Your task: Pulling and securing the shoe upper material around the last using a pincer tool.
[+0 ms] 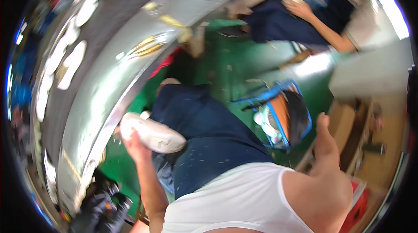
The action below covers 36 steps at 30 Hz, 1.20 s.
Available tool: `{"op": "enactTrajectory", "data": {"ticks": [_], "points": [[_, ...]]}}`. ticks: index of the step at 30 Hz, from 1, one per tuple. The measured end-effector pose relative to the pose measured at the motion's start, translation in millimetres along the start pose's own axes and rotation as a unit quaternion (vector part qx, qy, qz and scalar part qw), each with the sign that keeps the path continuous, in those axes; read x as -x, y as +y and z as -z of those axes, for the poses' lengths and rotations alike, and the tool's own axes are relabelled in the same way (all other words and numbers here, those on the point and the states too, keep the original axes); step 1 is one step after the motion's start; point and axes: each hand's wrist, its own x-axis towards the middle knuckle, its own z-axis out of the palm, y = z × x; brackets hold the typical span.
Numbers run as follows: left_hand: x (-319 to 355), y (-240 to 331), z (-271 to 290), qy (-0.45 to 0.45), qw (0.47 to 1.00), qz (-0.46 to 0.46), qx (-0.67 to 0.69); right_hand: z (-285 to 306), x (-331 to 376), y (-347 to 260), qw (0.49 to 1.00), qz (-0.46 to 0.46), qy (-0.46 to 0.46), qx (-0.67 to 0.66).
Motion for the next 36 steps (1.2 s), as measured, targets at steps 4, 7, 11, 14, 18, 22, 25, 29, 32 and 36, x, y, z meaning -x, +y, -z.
{"op": "enactTrajectory", "data": {"ticks": [4, 7, 11, 14, 18, 22, 25, 29, 32, 36], "points": [[11, -16, -13, -0.121, 0.989, -0.027, -0.085, 69, 97, -235, 0.818, 0.512, 0.109, -0.239], [9, -4, -20, -0.215, 0.971, 0.044, -0.092, 134, 319, -382, 0.605, 0.732, -0.121, -0.288], [3, 14, -28, -0.294, 0.946, 0.068, -0.120, 103, 522, -425, 0.394, 0.832, -0.355, -0.160], [-3, 19, -24, -0.308, 0.940, 0.057, -0.134, 56, 582, -424, 0.366, 0.841, -0.394, -0.056], [-12, 35, -9, -0.335, 0.923, 0.123, -0.144, 45, 588, -432, 0.332, 0.802, -0.496, -0.032], [-25, 32, -4, -0.378, 0.909, 0.133, -0.114, 50, 576, -450, 0.316, 0.779, -0.541, 0.000], [-28, 20, -19, -0.368, 0.915, 0.109, -0.123, 54, 581, -445, 0.318, 0.820, -0.475, -0.027], [-24, 10, -45, -0.320, 0.922, 0.060, -0.211, 60, 582, -446, 0.250, 0.927, -0.234, -0.151], [-24, 0, -51, -0.312, 0.916, 0.021, -0.253, 58, 578, -455, 0.232, 0.957, -0.159, -0.069], [-19, -7, -56, -0.295, 0.916, 0.014, -0.272, 45, 572, -459, 0.216, 0.968, -0.125, -0.021]]}}
